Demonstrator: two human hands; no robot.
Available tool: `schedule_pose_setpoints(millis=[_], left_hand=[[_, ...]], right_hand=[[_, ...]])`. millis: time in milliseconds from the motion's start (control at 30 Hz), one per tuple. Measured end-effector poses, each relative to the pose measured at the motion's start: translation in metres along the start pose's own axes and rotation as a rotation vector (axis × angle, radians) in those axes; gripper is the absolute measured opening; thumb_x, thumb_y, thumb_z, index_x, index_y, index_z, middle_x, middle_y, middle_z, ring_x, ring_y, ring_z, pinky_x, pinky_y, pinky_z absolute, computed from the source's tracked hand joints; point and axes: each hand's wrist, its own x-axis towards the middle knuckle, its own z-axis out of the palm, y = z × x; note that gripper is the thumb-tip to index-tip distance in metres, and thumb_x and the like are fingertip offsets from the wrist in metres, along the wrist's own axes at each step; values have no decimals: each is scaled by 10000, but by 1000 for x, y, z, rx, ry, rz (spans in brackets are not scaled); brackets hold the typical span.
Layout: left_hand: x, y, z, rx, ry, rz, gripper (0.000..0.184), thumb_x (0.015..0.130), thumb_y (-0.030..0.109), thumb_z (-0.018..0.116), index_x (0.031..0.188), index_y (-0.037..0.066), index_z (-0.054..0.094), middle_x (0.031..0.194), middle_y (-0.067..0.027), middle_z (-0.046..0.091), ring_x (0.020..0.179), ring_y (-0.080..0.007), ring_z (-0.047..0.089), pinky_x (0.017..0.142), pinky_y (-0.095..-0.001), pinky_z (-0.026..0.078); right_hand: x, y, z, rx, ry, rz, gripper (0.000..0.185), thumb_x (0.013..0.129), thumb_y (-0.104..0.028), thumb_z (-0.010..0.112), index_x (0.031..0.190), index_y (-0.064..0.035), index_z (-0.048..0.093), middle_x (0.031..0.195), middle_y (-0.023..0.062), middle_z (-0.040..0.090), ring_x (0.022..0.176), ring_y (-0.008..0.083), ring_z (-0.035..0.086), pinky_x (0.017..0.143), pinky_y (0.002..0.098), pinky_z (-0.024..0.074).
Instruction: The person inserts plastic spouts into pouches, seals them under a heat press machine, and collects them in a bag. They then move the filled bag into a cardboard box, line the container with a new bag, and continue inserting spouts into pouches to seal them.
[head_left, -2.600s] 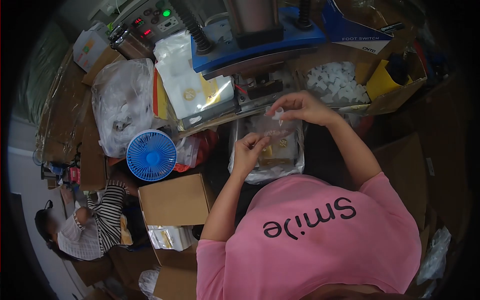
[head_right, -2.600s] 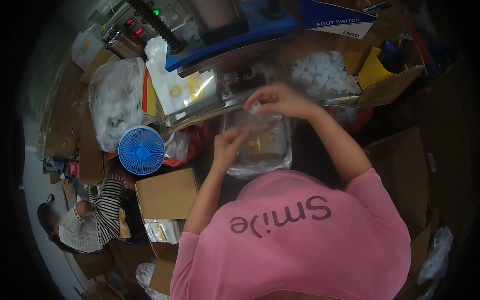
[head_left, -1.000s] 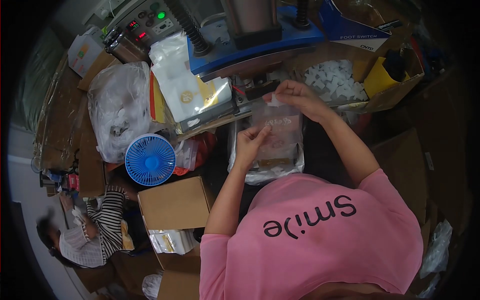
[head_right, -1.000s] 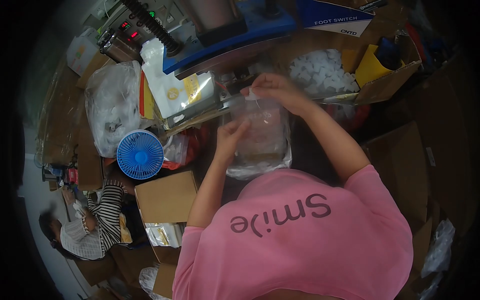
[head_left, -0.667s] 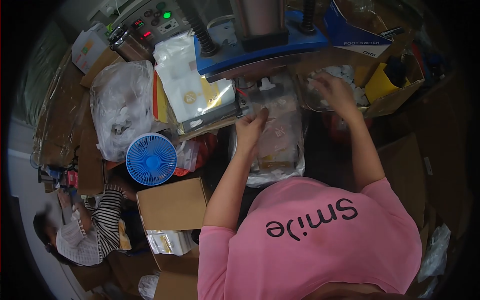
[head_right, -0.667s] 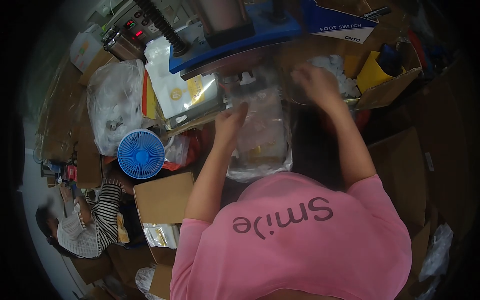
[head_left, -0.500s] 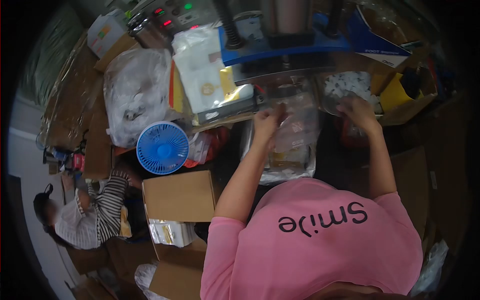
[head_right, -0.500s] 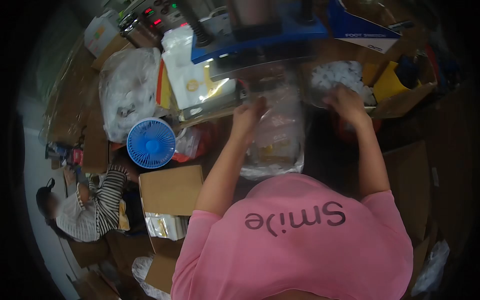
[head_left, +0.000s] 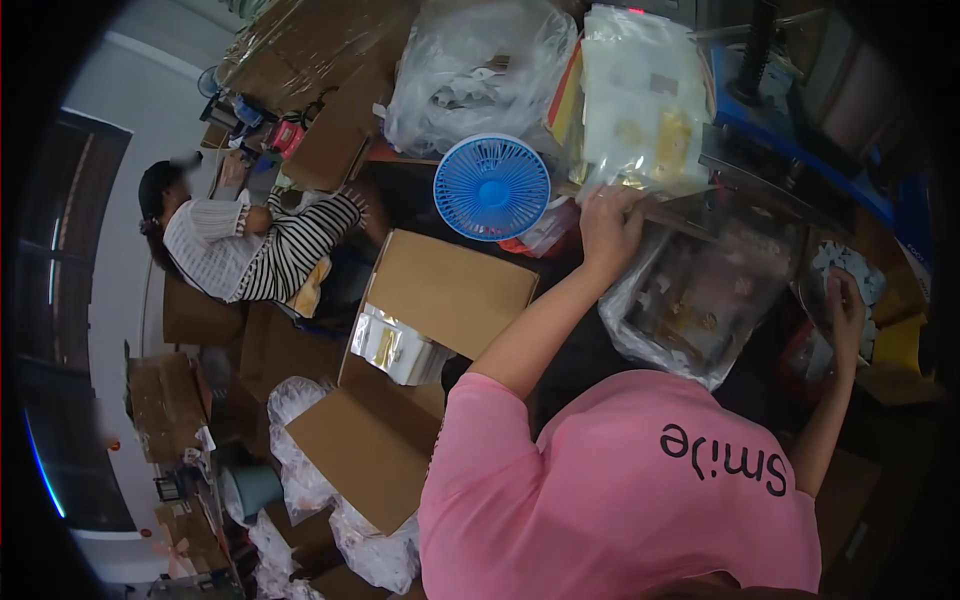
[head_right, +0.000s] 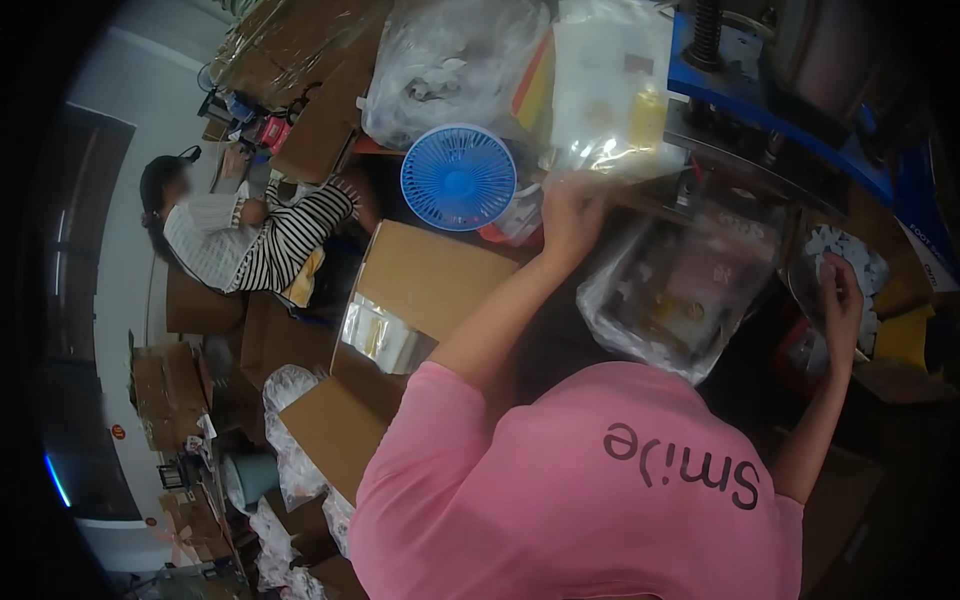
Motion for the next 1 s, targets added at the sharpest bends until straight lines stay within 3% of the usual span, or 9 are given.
schedule_pose_setpoints(millis=[67, 100, 167, 333, 500, 567, 733, 833, 1000], left_hand=[[-1, 22, -9, -448, 48, -144, 165, 745, 154, 697, 868, 45, 710, 836, -126, 685, 843, -273, 664, 817, -409, 477], [-6, 32, -10, -446, 54, -145, 165, 745, 154, 697, 868, 45, 710, 836, -126, 685, 843, -273, 664, 817, -409, 477], [-20, 51, -6, -637, -98, -267, 160, 752, 145, 680, 853, 24, 702, 820, -153, 677, 758, -309, 661, 660, -370, 501], [-54, 64, 33, -584, -278, -246, 192, 754, 180, 695, 849, 14, 703, 812, -155, 675, 745, -279, 664, 659, -350, 491], [-64, 63, 28, -792, -540, -242, 221, 816, 196, 662, 864, -17, 697, 755, -134, 676, 698, -190, 650, 654, -313, 483], [-69, 55, 39, -748, -504, -207, 248, 835, 220, 656, 884, -20, 695, 749, -128, 682, 697, -161, 645, 648, -301, 484], [-47, 70, 49, -814, -619, -361, 286, 871, 246, 652, 858, -36, 697, 716, -59, 675, 640, -92, 597, 594, -249, 460], [-26, 91, 46, -918, -478, -580, 273, 860, 230, 666, 778, -30, 673, 701, -28, 649, 615, -55, 533, 555, -213, 404], [-3, 96, 69, -1042, -420, -733, 258, 849, 222, 681, 779, -27, 675, 704, -31, 652, 630, -56, 533, 564, -221, 397]], right_hand=[[1, -14, 6, 29, 35, -34, 266, 924, -190, 594, 1147, -45, 588, 939, 19, 568, 870, 92, 510, 785, 224, 390], [3, -23, 11, 51, 75, -74, 264, 911, -181, 609, 1134, -39, 595, 924, 23, 571, 861, 97, 518, 778, 229, 401], [1, -53, 20, 72, 112, -119, 263, 899, -171, 624, 1120, -33, 602, 908, 27, 573, 852, 102, 527, 771, 233, 412], [-15, -122, 54, -23, -243, -183, 207, 803, -68, 667, 992, 13, 643, 877, 44, 620, 814, 115, 579, 752, 243, 451], [-14, -106, 70, 88, -372, -64, 223, 785, -75, 679, 990, 13, 659, 931, 72, 672, 865, 128, 619, 765, 252, 473], [-15, -100, 76, 176, -373, -3, 241, 793, -95, 681, 1012, 6, 667, 952, 74, 677, 884, 136, 624, 787, 264, 480], [-8, -84, 72, 254, -240, -4, 268, 826, -146, 672, 1062, -18, 663, 944, 87, 679, 891, 156, 629, 804, 284, 481], [0, -78, 57, 161, 54, -120, 328, 844, -198, 673, 1121, -27, 636, 974, 103, 680, 912, 163, 631, 805, 290, 482], [6, -64, 15, -530, 182, -6, 381, 820, -173, 677, 1177, -58, 606, 1097, 130, 628, 907, 264, 635, 772, 340, 494]])
